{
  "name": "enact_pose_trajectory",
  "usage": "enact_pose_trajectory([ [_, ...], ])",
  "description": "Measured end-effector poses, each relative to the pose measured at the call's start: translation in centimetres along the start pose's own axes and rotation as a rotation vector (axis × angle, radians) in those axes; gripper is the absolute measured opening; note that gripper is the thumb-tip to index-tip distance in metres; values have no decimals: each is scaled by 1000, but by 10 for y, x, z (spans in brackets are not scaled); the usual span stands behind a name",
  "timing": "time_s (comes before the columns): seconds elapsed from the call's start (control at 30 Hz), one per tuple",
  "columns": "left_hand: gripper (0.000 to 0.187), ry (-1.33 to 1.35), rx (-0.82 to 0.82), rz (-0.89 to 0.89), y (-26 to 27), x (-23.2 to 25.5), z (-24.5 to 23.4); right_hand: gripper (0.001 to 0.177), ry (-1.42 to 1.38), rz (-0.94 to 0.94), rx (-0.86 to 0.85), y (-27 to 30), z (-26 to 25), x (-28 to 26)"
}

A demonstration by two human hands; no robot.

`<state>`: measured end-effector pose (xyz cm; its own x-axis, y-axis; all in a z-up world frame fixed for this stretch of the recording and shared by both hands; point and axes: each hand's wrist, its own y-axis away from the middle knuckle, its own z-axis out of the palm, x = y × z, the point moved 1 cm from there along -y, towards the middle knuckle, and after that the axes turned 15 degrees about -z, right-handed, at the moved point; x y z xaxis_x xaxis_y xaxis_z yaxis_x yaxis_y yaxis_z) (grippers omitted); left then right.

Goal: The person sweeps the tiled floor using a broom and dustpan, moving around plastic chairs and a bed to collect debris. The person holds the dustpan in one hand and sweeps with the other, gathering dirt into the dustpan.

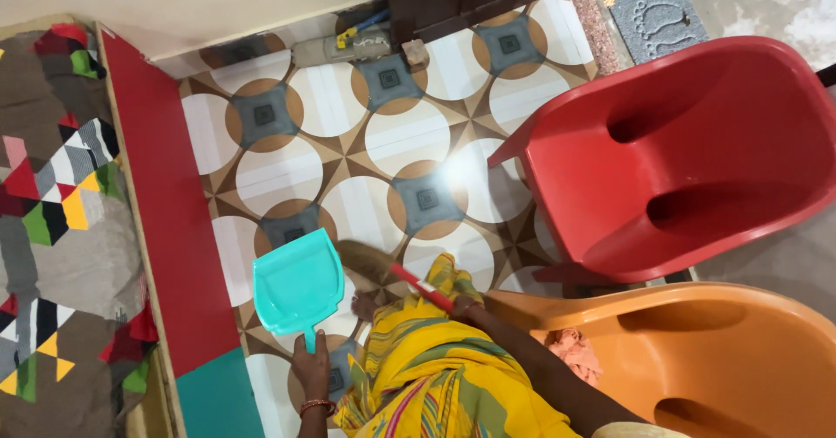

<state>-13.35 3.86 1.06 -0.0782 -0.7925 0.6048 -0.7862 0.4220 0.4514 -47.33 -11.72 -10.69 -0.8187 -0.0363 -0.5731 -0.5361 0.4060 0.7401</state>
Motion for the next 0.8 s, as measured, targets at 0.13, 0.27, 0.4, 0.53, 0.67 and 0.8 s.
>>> enact_pose_trajectory([
  [0.13, 32, 64, -25, 74, -13, 1, -6, 39, -489, 319, 217, 38, -24, 9],
  [0.27, 31, 21, -49, -12, -29, 0, -16, 31, -644, 391, 479, 50, -63, -16],
  [0.4, 31, 23, -66, -58, -48, -2, -32, 24, -823, 256, 652, 31, -86, -50],
  [0.53, 30, 85, 3, 55, -64, -5, -44, 30, -660, 230, 570, 5, -77, -87],
  [0.67, 30, 122, -31, -75, -81, -7, -51, 35, -529, 176, 381, -24, -43, -129],
  [0.8, 31, 184, -50, -160, -98, -10, -57, 42, 33, -67, 92, -63, -8, -157],
])
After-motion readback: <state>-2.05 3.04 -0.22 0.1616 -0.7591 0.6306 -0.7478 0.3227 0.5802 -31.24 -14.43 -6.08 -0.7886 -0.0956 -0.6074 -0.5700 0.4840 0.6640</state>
